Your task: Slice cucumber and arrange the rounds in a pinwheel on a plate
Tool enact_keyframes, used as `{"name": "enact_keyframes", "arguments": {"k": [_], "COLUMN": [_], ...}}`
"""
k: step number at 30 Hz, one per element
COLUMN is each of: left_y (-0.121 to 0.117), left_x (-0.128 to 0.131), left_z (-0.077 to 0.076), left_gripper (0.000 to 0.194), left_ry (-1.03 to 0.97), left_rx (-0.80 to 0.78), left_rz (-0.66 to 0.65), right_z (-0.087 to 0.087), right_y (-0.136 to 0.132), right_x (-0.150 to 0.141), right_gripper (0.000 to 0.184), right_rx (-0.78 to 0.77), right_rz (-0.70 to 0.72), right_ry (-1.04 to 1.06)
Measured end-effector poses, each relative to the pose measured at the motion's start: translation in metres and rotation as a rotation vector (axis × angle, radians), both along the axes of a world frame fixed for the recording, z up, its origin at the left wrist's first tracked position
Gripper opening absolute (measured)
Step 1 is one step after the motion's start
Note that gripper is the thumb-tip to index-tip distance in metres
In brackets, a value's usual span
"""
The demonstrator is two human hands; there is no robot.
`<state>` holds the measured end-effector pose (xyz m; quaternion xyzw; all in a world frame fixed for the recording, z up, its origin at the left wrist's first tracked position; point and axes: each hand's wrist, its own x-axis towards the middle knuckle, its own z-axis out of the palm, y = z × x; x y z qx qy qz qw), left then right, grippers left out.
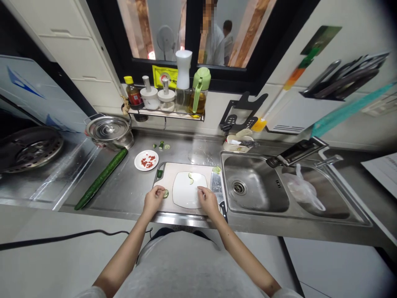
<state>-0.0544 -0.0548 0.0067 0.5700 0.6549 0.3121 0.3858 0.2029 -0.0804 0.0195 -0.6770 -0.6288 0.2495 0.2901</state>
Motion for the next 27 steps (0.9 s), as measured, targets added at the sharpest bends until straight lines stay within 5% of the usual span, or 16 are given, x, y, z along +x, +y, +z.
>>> {"name": "enact_keyframes", "arguments": {"k": [5,12,18,24,27], "left_y": [0.018,0.025,0.027,0.028,0.029], "left_x": [0.024,0.056,0.065,0.071,0.077], "left_z": [0.03,0.069,0.074,0.078,0.081], "left_gripper": [0.032,0.04,0.046,0.056,0.047], "left_ry": [-0.496,-0.663,-0.631,-0.765,-0.856], "left_rx": [-0.047,-0.072,-0.113,-0.547,-0.581], "left_rz": [0.041,-0.122,-0.014,-0.098,-0.118], "right_z": [0.024,0.05,0.059,0.069,0.07], "right_y": [0.018,0.033,0.04,0.042,0.041], "right_x": [-0.017,-0.043,-0.039,-0.03,-0.026], "right_gripper": [0.03,0.026,0.021,0.021,0.018], "right_rx": [-0.007,-0.025,0.044,0.097,0.118], "right_rz": [0.04,0.199,0.084,0.095,0.13], "right_ry": [0.194,0.482,0.565,0.543,0.499]}}
